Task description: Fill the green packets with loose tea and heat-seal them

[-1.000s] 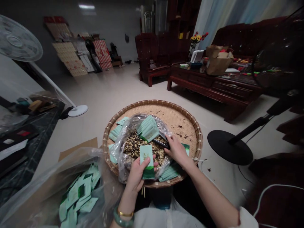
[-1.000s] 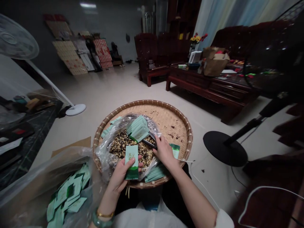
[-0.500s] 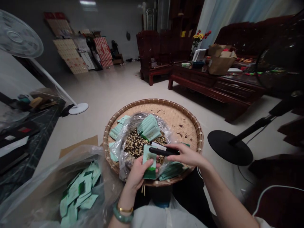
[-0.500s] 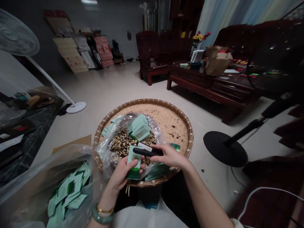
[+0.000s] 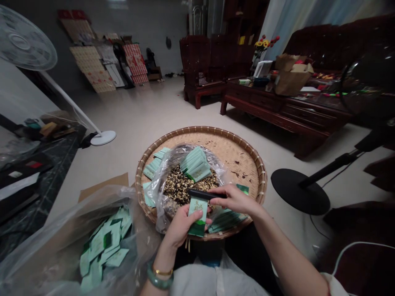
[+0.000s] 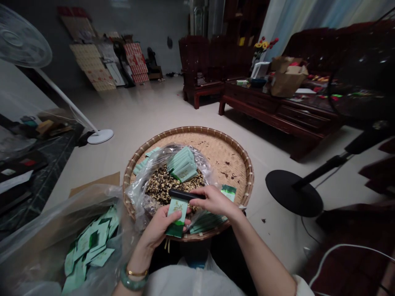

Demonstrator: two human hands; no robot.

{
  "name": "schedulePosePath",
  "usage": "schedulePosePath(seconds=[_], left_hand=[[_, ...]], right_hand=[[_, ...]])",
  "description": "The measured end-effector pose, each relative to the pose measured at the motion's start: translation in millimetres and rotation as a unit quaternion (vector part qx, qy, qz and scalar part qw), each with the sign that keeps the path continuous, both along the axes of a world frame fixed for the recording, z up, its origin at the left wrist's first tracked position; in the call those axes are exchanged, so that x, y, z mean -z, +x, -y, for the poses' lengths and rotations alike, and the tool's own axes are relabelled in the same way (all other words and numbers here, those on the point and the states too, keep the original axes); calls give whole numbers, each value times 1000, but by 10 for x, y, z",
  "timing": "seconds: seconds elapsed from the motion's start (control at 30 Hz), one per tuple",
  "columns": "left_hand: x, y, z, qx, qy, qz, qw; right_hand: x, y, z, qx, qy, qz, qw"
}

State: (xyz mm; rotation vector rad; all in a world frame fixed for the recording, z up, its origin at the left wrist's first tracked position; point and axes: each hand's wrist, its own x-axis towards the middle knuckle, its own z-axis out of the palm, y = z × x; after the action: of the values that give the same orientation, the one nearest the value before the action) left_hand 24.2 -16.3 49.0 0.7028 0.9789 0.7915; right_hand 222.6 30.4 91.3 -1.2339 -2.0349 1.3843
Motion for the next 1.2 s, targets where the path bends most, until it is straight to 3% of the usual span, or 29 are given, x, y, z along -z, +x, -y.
schedulePosePath(seconds=[0.2, 0.5, 0.63, 0.87, 1.0, 1.2], left_hand=[[31, -27, 0, -1, 4, -7, 1000], [-15, -49, -9, -21, -8, -19, 1000], [-18, -43, -13, -28, -7, -16, 999], [-11, -38, -35, -22, 6, -21, 1000], [-9, -53, -55, -22, 6, -25, 999], [25, -51, -40, -21, 5, -29, 999]], right_hand=[[38, -31, -3, 22, -23, 5, 999], [207, 79, -76, 49, -181, -127, 974], [245, 146, -82, 69, -155, -90, 981], [181, 21, -32, 77, -56, -35, 995], [169, 2, -34, 74, -56, -40, 995], [284, 31, -62, 68, -72, -57, 993]])
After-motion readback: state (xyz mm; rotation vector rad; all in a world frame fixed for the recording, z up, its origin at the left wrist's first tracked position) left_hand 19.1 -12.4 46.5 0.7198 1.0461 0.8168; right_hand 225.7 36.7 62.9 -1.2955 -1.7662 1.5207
